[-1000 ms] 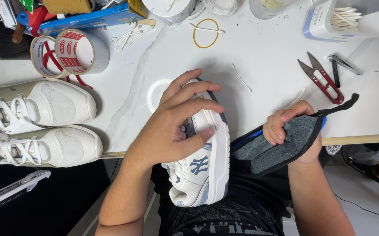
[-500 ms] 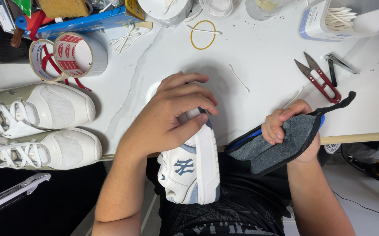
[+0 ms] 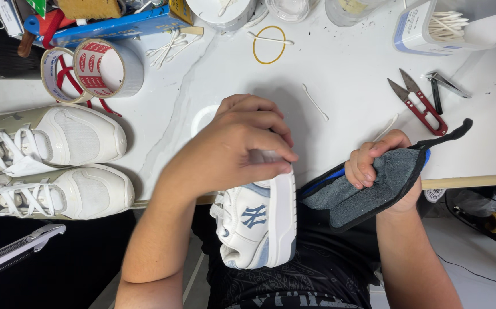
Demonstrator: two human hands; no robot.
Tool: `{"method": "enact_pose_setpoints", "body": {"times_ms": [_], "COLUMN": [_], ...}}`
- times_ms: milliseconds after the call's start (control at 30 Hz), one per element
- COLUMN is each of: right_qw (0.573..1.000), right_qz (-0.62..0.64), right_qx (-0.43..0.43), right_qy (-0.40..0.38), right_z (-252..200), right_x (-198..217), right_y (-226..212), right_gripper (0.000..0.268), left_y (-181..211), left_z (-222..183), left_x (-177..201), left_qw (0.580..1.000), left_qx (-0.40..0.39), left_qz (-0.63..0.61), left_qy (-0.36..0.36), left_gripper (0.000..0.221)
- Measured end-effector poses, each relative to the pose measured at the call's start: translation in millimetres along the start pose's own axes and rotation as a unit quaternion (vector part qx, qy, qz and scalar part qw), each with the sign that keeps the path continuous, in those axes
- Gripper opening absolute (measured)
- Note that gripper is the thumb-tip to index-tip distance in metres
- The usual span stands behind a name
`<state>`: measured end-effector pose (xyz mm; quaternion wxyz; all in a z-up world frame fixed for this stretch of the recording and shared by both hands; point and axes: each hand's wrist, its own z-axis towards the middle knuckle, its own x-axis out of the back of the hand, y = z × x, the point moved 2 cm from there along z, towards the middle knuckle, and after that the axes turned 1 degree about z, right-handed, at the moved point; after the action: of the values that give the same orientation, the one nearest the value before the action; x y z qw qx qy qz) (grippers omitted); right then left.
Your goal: The person cleans the white and blue sneaker by using a cotton swab to apply a liquid to the edges of the sole and then wiping the sole and sides with a blue cloth.
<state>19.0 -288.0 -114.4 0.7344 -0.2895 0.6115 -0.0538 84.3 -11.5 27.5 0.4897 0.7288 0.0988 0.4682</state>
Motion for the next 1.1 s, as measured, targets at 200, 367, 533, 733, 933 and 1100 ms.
{"method": "enact_pose_setpoints", "body": {"times_ms": [200,367,533,733,933,1100], "right_qw": [1.0,1.0,1.0,0.996,0.952,0.912], "right_qz": [-0.006,-0.002,-0.008,-0.062,-0.193,-0.288], "right_qx": [0.002,0.002,0.005,0.055,0.146,0.188], "right_qy": [0.001,0.002,-0.003,0.024,0.188,0.226], "right_z": [-2,-2,-1,3,-10,-13], "right_x": [1,0,-2,-12,-46,-76], "right_y": [-1,-1,-1,-5,-16,-18], "right_gripper": [0.028,0.029,0.041,0.048,0.03,0.02], "left_y": [5,6,7,-3,24,86], "left_z": [13,17,25,42,31,14], "left_x": [-13,-12,-20,-31,-29,-66], "left_qw": [0.998,0.998,0.996,0.967,0.975,0.998], "left_qx": [0.03,0.025,0.018,0.063,0.013,-0.01], "left_qz": [0.044,0.049,0.088,0.238,0.16,-0.001], "left_qy": [0.014,-0.012,0.024,0.069,0.153,0.064], "left_gripper": [0.014,0.014,0.012,0.013,0.014,0.041]}}
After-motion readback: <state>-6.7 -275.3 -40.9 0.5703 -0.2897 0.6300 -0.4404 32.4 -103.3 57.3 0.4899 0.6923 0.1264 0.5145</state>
